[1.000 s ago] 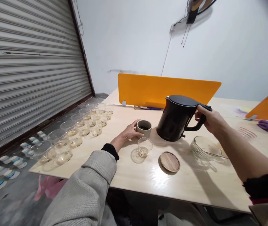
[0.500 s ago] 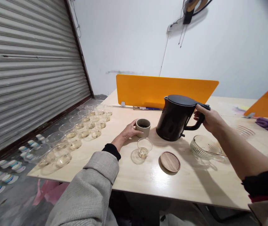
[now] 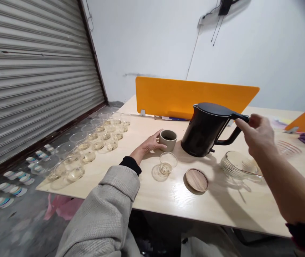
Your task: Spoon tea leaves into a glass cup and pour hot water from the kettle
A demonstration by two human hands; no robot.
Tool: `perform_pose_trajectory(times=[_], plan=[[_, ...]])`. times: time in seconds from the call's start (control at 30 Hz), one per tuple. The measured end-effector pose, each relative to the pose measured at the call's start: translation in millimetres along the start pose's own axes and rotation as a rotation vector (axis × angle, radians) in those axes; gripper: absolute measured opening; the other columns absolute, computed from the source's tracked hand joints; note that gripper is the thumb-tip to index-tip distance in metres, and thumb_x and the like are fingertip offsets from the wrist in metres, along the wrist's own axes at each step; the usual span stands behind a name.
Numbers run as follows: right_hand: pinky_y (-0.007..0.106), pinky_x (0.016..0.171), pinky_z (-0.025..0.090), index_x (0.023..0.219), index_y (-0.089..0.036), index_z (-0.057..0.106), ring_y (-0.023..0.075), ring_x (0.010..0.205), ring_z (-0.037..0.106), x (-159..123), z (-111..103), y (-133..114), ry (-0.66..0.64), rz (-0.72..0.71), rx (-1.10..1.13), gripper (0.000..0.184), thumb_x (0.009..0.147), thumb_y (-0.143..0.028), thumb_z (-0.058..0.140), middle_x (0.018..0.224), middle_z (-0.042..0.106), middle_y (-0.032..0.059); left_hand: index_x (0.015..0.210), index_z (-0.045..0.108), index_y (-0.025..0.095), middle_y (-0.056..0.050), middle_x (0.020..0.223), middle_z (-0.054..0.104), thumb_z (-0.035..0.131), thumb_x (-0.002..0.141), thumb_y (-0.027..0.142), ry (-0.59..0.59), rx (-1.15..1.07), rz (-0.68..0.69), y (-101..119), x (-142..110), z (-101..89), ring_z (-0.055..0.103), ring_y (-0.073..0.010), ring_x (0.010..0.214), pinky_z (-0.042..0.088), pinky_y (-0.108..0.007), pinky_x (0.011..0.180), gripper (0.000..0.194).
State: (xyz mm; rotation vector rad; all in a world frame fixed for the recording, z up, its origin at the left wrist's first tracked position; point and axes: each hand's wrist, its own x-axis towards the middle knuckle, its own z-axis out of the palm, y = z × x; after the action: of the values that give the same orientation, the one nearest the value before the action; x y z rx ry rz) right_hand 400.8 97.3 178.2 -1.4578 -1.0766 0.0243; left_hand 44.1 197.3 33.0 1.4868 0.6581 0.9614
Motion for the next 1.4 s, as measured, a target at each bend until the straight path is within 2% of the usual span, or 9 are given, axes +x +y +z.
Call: perform_pose_trajectory(times=[0.1, 0.2, 0.33, 0.47, 0.63, 0.77, 1.1, 1.27, 1.4], plan=[[0.056, 0.103, 0.049, 0.138, -0.036, 0.057, 0.0330, 0.125, 0.058, -53, -21, -10, -0.092, -0.313, -0.123, 0.056, 0.086, -0.050, 0.073, 0.138, 0.061, 0.0072, 0.158, 0.036, 0.034, -0.014, 0.168, 0.031, 0.094, 0.059, 0.031, 0.084, 0.081, -0.026, 9, -14, -5.6, 0.034, -0.0383, 0.151, 0.043, -0.054, 0.112, 0.115], [0.061, 0.102, 0.051, 0.135, -0.044, 0.059, 0.0383, 0.119, 0.062, -113, -31, 1, -0.427, -0.440, -0.230, 0.043, 0.093, -0.053, 0.061, 0.131, 0.066, 0.0051, 0.156, 0.038, 0.035, -0.014, 0.167, 0.034, 0.087, 0.072, 0.040, 0.227, 0.135, -0.069, 22, -34, -7.7, 0.032, -0.0386, 0.151, 0.047, -0.058, 0.104, 0.098], [0.057, 0.099, 0.053, 0.138, -0.030, 0.059, 0.0387, 0.123, 0.060, -170, -22, 42, -0.818, -0.441, -0.326, 0.052, 0.093, -0.056, 0.061, 0.136, 0.064, 0.0123, 0.149, 0.047, 0.032, -0.016, 0.161, 0.043, 0.075, 0.085, 0.048, 0.438, 0.149, -0.157, 33, -68, -5.3, 0.045, -0.0344, 0.143, 0.046, -0.057, 0.105, 0.072], [0.059, 0.105, 0.049, 0.144, -0.027, 0.057, 0.0388, 0.129, 0.055, -190, -12, 65, -0.846, -0.437, -0.375, 0.061, 0.092, -0.059, 0.059, 0.145, 0.058, 0.0147, 0.143, 0.052, 0.028, -0.018, 0.157, 0.048, 0.072, 0.088, 0.047, 0.497, 0.182, -0.193, 35, -109, 3.6, 0.049, -0.0332, 0.140, 0.047, -0.055, 0.105, 0.062], [0.057, 0.104, 0.049, 0.148, -0.027, 0.053, 0.0395, 0.129, 0.054, -195, -9, 60, -0.823, -0.481, -0.406, 0.073, 0.085, -0.059, 0.069, 0.146, 0.057, 0.0142, 0.141, 0.055, 0.032, -0.013, 0.158, 0.047, 0.070, 0.089, 0.053, 0.508, 0.254, -0.229, 25, -163, 33.6, 0.050, -0.0357, 0.140, 0.056, -0.050, 0.094, 0.057], [0.055, 0.100, 0.049, 0.144, -0.026, 0.055, 0.0383, 0.120, 0.057, -196, -7, 58, -0.762, -0.484, -0.436, 0.065, 0.087, -0.055, 0.068, 0.138, 0.061, 0.0142, 0.138, 0.060, 0.029, -0.012, 0.147, 0.057, 0.069, 0.090, 0.047, 0.550, 0.479, -0.116, 3, -193, 54.8, 0.057, -0.0324, 0.133, 0.055, -0.049, 0.103, 0.052], [0.055, 0.098, 0.050, 0.146, -0.027, 0.053, 0.0379, 0.118, 0.059, -184, -1, 59, -0.713, -0.455, -0.403, 0.063, 0.091, -0.058, 0.060, 0.135, 0.062, 0.0144, 0.135, 0.064, 0.029, -0.009, 0.138, 0.063, 0.067, 0.092, 0.041, 0.567, 0.702, 0.013, -8, -201, 57.9, 0.059, -0.0290, 0.130, 0.051, -0.048, 0.113, 0.045], [0.056, 0.106, 0.045, 0.147, -0.023, 0.053, 0.0386, 0.126, 0.053, -136, 32, 15, -0.607, -0.510, -0.341, 0.067, 0.094, -0.064, 0.053, 0.141, 0.057, 0.0174, 0.134, 0.064, 0.030, -0.008, 0.137, 0.063, 0.067, 0.092, 0.040, 0.545, 0.696, 0.044, -9, -200, 58.7, 0.056, -0.0287, 0.134, 0.051, -0.048, 0.113, 0.043], [0.054, 0.107, 0.044, 0.147, -0.020, 0.053, 0.0389, 0.128, 0.050, -101, 82, -22, -0.659, -0.522, -0.328, 0.071, 0.093, -0.067, 0.053, 0.144, 0.055, 0.0171, 0.135, 0.064, 0.028, -0.009, 0.138, 0.063, 0.066, 0.093, 0.040, 0.542, 0.685, 0.042, -9, -201, 58.0, 0.058, -0.0283, 0.132, 0.052, -0.047, 0.112, 0.044]])
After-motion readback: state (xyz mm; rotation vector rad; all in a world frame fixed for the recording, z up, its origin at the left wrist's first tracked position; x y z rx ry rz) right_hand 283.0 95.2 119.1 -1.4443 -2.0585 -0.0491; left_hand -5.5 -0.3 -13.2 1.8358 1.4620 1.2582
